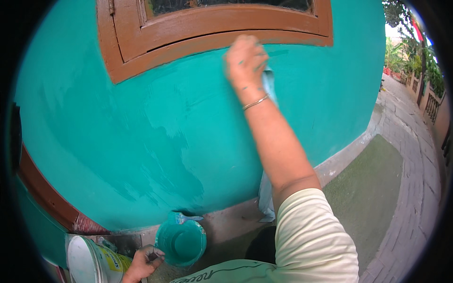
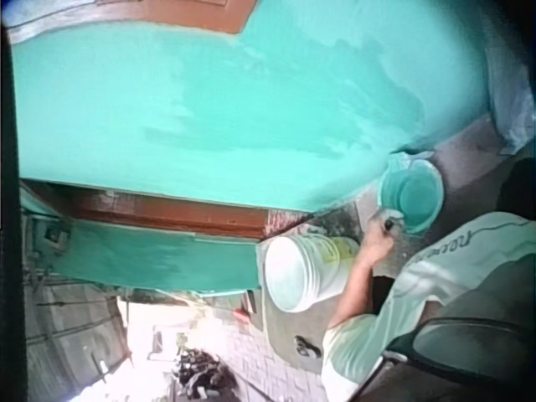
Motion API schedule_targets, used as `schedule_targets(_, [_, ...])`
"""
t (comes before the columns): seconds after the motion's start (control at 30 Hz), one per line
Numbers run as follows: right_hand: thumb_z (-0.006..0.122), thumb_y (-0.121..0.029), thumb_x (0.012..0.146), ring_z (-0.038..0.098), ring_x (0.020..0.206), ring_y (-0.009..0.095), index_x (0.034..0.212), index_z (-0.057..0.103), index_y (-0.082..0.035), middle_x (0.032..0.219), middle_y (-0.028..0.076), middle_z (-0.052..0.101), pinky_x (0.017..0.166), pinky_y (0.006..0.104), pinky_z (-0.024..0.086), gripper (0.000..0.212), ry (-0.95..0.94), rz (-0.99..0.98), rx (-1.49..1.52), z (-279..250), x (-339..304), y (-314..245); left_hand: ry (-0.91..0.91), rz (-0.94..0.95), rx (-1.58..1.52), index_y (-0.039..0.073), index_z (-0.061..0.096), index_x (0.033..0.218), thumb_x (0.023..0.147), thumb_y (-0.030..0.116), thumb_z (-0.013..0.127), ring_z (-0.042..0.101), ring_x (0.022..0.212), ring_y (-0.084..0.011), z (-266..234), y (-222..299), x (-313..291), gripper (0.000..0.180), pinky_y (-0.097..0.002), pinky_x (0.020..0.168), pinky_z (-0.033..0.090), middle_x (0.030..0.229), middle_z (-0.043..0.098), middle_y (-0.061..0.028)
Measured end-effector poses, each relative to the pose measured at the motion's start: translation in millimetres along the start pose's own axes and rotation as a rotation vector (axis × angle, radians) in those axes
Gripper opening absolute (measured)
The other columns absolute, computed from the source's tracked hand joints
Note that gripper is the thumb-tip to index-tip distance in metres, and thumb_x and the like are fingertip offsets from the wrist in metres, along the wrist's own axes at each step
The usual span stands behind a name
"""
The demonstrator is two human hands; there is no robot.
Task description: The person applies green paint to a wall with a brush and then wipes the window frame with a cloth.
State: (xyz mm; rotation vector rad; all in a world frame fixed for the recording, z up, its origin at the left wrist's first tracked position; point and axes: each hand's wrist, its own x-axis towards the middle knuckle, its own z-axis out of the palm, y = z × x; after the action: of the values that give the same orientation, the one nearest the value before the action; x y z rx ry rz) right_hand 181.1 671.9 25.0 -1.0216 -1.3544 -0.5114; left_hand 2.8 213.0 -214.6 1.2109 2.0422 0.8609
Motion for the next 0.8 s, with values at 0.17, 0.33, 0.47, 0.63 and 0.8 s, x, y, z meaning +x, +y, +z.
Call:
schedule_targets(0.17, [0.062,-0.016,0.083,0.065,0.091,0.035,0.092,0.065,-0.003,0.097,0.016,0.063,0.073,0.0459,0.053,0.016,-0.107,-0.134,0.183,-4,-21,-44,0.035,0.043,0.053,0.002,0.066,0.1,0.081,-0.003,0.059,0.053,0.068,-0.0095,0,18,-12,0.021,-0.0275,0.063,0.045,0.077,0.062,-0.0013])
schedule_targets(0.33, [0.063,-0.02,0.085,0.065,0.084,0.038,0.089,0.066,-0.003,0.098,0.016,0.065,0.07,0.0475,0.052,0.018,-0.101,0.006,0.179,-10,13,10,0.045,0.116,0.079,0.001,0.065,0.099,0.08,-0.001,0.064,0.053,0.067,-0.0084,-6,6,-11,0.019,-0.0266,0.061,0.045,0.076,0.061,-0.0018])
schedule_targets(0.47, [0.059,-0.016,0.083,0.066,0.084,0.036,0.088,0.066,-0.001,0.093,0.018,0.065,0.068,0.0464,0.053,0.017,-0.128,0.079,0.054,-6,7,-14,0.051,0.099,0.088,0.001,0.065,0.099,0.08,0.0,0.065,0.053,0.066,-0.0085,-10,9,-18,0.019,-0.0266,0.06,0.045,0.076,0.061,-0.0015])
schedule_targets(0.63, [0.057,-0.01,0.08,0.066,0.082,0.032,0.082,0.063,0.0,0.094,0.018,0.062,0.065,0.0412,0.054,0.012,0.013,-0.175,0.12,-5,-31,-92,0.059,0.136,0.058,0.002,0.066,0.099,0.079,0.0,0.06,0.049,0.062,-0.0086,-6,14,-13,0.02,-0.0275,0.058,0.042,0.071,0.059,-0.0007])
schedule_targets(0.8, [0.061,-0.01,0.078,0.065,0.082,0.033,0.081,0.062,-0.001,0.093,0.018,0.062,0.065,0.0429,0.053,0.01,-0.091,-0.117,0.384,-9,-34,-108,0.046,0.103,0.08,0.003,0.066,0.097,0.08,0.0,0.06,0.049,0.062,-0.0088,-4,20,-16,0.019,-0.0275,0.057,0.042,0.071,0.06,-0.0017])
